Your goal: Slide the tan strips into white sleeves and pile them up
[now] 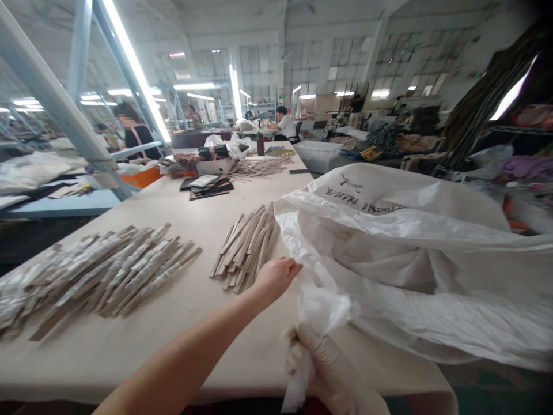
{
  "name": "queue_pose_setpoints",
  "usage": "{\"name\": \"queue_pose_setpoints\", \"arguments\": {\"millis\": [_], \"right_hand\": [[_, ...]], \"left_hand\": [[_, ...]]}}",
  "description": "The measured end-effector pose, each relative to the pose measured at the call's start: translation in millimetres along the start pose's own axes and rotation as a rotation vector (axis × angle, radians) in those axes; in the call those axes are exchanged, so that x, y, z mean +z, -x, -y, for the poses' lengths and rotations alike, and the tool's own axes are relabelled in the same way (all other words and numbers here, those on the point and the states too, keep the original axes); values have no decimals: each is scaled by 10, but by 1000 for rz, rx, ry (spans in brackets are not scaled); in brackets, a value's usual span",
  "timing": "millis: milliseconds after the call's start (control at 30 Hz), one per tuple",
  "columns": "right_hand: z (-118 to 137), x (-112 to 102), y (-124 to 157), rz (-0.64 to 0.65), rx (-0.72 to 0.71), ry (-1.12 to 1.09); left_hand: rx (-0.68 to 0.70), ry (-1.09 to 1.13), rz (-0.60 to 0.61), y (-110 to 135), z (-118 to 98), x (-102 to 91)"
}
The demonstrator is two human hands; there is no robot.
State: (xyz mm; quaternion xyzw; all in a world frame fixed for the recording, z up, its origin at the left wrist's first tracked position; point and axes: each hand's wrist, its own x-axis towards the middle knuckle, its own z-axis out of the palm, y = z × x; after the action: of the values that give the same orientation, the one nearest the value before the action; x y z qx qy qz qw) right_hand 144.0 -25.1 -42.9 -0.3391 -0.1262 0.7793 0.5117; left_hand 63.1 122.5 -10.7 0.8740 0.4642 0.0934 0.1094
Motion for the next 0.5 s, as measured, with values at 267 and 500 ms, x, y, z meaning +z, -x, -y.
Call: {"name": "queue_pose_setpoints", "arguments": {"millis": [267, 500], "right_hand": [[501, -270, -8, 151, -109, -351], [515, -353, -65, 173, -79, -489]], "left_hand": [[-286, -173, -36, -553, 545, 168], [-478, -146, 25, -665, 579, 433]]}}
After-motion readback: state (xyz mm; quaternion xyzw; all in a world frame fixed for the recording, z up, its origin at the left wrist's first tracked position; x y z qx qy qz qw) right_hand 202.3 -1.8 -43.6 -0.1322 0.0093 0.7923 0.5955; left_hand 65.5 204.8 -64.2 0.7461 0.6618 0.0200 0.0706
